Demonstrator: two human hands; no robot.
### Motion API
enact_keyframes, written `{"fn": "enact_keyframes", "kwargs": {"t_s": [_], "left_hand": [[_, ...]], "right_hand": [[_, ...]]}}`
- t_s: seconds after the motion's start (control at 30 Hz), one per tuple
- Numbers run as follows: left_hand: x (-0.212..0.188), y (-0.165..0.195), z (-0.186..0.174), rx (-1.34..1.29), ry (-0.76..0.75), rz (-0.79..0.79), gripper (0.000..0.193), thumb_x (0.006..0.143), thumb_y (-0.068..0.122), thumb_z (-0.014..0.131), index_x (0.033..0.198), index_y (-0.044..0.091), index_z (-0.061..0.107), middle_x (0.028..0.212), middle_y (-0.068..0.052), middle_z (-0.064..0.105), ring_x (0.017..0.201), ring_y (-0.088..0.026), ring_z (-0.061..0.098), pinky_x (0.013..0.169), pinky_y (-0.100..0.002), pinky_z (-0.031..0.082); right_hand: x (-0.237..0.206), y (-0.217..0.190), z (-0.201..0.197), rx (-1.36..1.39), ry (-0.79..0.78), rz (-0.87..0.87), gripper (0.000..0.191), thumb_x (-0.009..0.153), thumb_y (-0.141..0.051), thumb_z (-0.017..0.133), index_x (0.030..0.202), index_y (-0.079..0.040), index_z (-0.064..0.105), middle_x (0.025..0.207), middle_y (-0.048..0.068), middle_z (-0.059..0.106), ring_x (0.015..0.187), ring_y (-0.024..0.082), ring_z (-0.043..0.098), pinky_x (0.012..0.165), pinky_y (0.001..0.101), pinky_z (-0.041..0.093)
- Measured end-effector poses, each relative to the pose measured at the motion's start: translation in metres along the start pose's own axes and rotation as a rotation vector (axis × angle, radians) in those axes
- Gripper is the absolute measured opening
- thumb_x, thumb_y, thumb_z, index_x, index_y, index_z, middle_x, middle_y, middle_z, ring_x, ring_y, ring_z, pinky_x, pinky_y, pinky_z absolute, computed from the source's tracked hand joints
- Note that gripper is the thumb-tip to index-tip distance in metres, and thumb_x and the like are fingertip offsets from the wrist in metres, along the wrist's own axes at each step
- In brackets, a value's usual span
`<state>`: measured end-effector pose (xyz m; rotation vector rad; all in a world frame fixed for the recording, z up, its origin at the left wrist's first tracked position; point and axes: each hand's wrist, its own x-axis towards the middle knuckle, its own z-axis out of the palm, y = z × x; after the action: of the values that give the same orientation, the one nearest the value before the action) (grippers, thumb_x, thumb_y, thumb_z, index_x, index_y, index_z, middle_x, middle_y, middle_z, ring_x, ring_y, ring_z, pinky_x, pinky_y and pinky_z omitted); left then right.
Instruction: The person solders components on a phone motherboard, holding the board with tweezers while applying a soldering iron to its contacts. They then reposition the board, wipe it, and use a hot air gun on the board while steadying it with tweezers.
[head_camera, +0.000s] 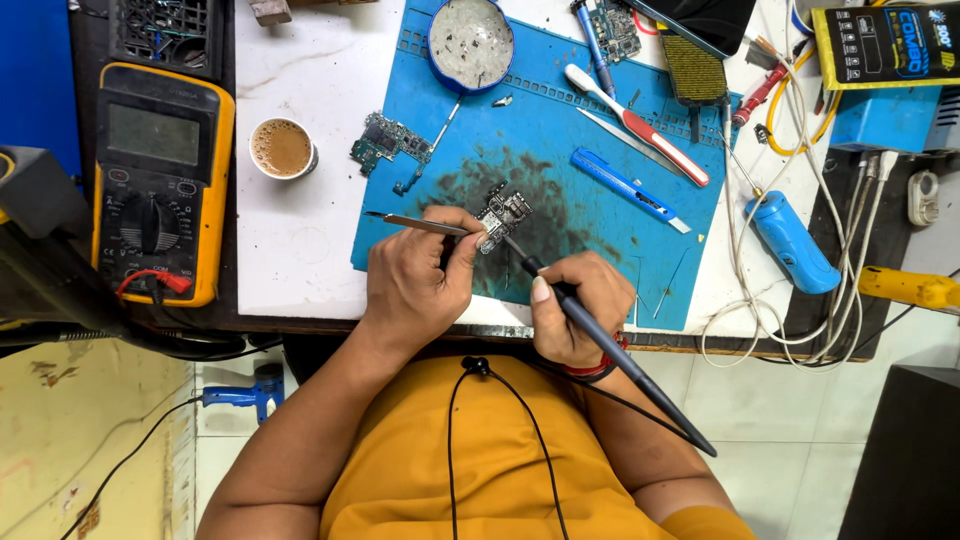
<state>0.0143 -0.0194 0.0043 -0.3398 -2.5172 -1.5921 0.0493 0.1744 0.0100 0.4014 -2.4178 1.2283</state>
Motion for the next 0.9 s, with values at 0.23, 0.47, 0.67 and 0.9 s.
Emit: {"fn": "enact_keyframes", "kwargs": {"t_s": [0.23, 0.47, 0.67, 0.9], "left_hand": [[-0.002, 0.001, 0.001, 0.022, 0.007, 0.017, 0.008, 0.098, 0.009, 0.071, 0.102, 0.007, 0.064, 0.077, -0.006, 0.069, 0.064, -0.024, 0.068, 0.057, -0.035, 0.050], [-0.004, 0.001, 0.003, 0.026, 0.016, 0.002, 0.010, 0.098, 0.008, 0.071, 0.103, 0.007, 0.063, 0.077, -0.007, 0.069, 0.063, -0.025, 0.068, 0.056, -0.036, 0.049], [-0.006, 0.001, 0.002, 0.019, 0.052, 0.002, 0.013, 0.097, 0.007, 0.072, 0.105, 0.006, 0.062, 0.081, -0.008, 0.069, 0.063, -0.024, 0.067, 0.056, -0.036, 0.050], [-0.006, -0.001, 0.004, 0.004, 0.060, -0.008, 0.011, 0.100, 0.008, 0.070, 0.104, 0.004, 0.061, 0.082, -0.008, 0.070, 0.062, -0.021, 0.067, 0.056, -0.034, 0.050]], "right_hand": [[0.011, -0.003, 0.003, -0.067, -0.013, -0.036, 0.026, 0.098, 0.000, 0.068, 0.124, 0.000, 0.064, 0.109, 0.016, 0.077, 0.088, 0.026, 0.073, 0.080, 0.0354, 0.056], [0.028, -0.014, 0.011, -0.325, -0.196, -0.033, 0.044, 0.089, -0.002, 0.066, 0.133, -0.004, 0.059, 0.133, 0.016, 0.068, 0.129, 0.038, 0.060, 0.119, 0.0541, 0.033], [0.022, -0.015, 0.010, -0.396, -0.062, -0.032, 0.034, 0.080, -0.004, 0.070, 0.113, -0.007, 0.069, 0.104, 0.009, 0.073, 0.104, 0.029, 0.068, 0.117, 0.0532, 0.036], [0.014, -0.013, 0.010, -0.313, 0.037, -0.027, 0.018, 0.082, -0.002, 0.070, 0.100, -0.006, 0.071, 0.085, 0.008, 0.070, 0.081, 0.025, 0.069, 0.105, 0.0477, 0.048]]}}
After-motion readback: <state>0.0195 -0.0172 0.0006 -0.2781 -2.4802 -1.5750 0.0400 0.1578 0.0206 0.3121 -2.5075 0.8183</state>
